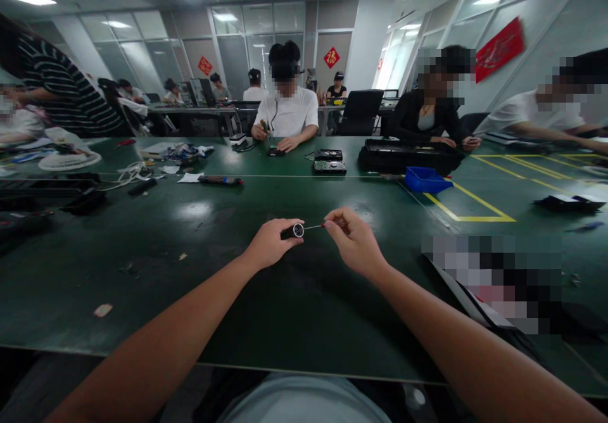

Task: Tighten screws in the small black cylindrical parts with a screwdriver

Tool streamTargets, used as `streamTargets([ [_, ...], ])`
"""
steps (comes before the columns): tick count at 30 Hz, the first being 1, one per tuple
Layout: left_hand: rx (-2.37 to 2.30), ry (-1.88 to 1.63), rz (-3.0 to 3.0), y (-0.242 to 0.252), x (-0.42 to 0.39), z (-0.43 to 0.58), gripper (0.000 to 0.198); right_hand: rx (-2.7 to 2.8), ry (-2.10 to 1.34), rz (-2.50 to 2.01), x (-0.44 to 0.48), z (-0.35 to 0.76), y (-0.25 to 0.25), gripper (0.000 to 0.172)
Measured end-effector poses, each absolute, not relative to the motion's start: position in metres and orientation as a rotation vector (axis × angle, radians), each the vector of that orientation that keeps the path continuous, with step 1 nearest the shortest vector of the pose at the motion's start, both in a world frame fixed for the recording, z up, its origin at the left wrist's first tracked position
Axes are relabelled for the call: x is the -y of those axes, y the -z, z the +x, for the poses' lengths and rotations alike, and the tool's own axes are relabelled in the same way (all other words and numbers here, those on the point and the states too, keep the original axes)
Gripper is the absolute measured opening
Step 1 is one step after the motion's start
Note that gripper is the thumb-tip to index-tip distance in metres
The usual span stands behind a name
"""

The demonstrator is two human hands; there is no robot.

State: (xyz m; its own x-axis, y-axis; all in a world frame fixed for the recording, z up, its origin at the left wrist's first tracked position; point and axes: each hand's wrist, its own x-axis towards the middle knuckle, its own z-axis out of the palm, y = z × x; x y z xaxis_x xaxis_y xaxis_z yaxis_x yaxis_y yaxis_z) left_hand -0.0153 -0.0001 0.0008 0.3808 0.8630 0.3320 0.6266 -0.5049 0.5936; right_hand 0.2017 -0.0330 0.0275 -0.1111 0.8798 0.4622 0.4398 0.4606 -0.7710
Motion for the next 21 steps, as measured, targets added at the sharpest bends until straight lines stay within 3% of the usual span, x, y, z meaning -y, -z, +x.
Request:
streamTargets([
  [7,-1.289,-0.869,2.285,0.0017,-0.001,-0.016,0.039,1.757,-0.613,-1.262,0.0327,0.2036,-0.0308,0.033],
  [18,-1.293,-0.848,2.298,-0.0016,0.0001,-0.0145,0.038,1.835,-0.521,-1.205,0.0327,0.2045,-0.0289,0.021],
  [21,-1.271,-0.858,2.302,-0.0019,0.0004,-0.0142,0.037,1.838,-0.514,-1.254,0.0321,0.2048,-0.0288,0.033],
])
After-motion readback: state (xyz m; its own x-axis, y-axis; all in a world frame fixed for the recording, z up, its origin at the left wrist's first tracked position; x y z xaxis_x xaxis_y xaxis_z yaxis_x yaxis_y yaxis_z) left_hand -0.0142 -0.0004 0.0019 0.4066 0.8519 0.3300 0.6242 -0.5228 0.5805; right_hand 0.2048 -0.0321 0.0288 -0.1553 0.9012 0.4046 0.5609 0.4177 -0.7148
